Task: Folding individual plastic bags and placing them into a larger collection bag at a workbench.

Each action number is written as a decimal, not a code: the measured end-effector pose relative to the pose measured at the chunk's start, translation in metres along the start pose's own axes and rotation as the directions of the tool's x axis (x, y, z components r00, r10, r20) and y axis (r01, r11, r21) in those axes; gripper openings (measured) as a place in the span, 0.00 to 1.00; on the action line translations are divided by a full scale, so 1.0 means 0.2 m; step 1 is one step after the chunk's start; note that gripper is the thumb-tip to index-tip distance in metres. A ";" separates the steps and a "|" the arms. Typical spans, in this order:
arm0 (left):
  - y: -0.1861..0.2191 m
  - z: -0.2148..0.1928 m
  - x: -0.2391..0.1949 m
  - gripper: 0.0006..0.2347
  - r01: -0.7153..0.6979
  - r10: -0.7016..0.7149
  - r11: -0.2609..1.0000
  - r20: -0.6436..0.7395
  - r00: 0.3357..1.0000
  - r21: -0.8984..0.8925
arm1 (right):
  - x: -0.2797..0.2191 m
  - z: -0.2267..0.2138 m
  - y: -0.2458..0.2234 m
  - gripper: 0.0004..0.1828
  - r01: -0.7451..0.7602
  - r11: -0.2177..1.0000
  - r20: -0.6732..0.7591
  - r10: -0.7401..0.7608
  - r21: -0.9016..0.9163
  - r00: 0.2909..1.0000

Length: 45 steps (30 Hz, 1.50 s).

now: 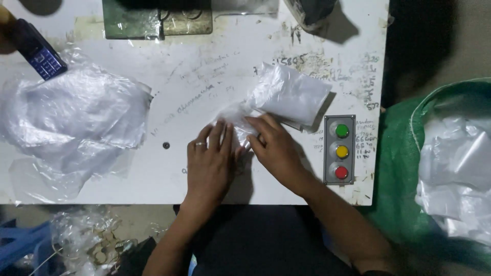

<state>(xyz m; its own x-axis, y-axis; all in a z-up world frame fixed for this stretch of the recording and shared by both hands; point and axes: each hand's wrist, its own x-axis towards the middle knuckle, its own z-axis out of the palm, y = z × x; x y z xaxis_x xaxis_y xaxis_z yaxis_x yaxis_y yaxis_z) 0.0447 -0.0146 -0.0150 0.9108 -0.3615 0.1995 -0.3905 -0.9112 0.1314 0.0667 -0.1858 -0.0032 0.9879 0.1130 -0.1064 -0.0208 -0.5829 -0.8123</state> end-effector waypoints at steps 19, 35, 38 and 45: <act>-0.20 -0.02 -0.13 0.11 -0.023 0.076 0.919 0.119 0.990 -0.395 | -0.14 0.03 0.16 0.54 0.316 0.936 0.176 -0.289 -0.154 0.941; -0.28 0.04 -0.22 0.09 0.003 0.002 0.934 0.012 1.000 -0.358 | -0.15 0.13 0.20 0.30 0.482 0.813 0.240 -0.423 -0.326 0.874; -0.26 0.01 -0.24 0.08 0.027 -0.007 0.929 0.056 0.998 -0.368 | -0.13 0.09 0.13 0.17 0.495 0.776 0.331 -0.383 -0.390 0.862; -0.26 0.05 -0.25 0.13 0.187 -0.179 0.903 0.058 0.982 -0.387 | -0.06 0.10 0.15 0.13 0.525 0.771 0.399 -0.381 -0.360 0.834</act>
<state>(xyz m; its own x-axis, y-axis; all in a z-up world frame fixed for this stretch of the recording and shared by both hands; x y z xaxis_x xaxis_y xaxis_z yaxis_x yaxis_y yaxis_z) 0.0205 0.0481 -0.0410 0.9721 -0.2039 0.1157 -0.2340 -0.8139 0.5318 0.0510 -0.1883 -0.0379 0.7704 0.6376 -0.0083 0.5578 -0.6802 -0.4757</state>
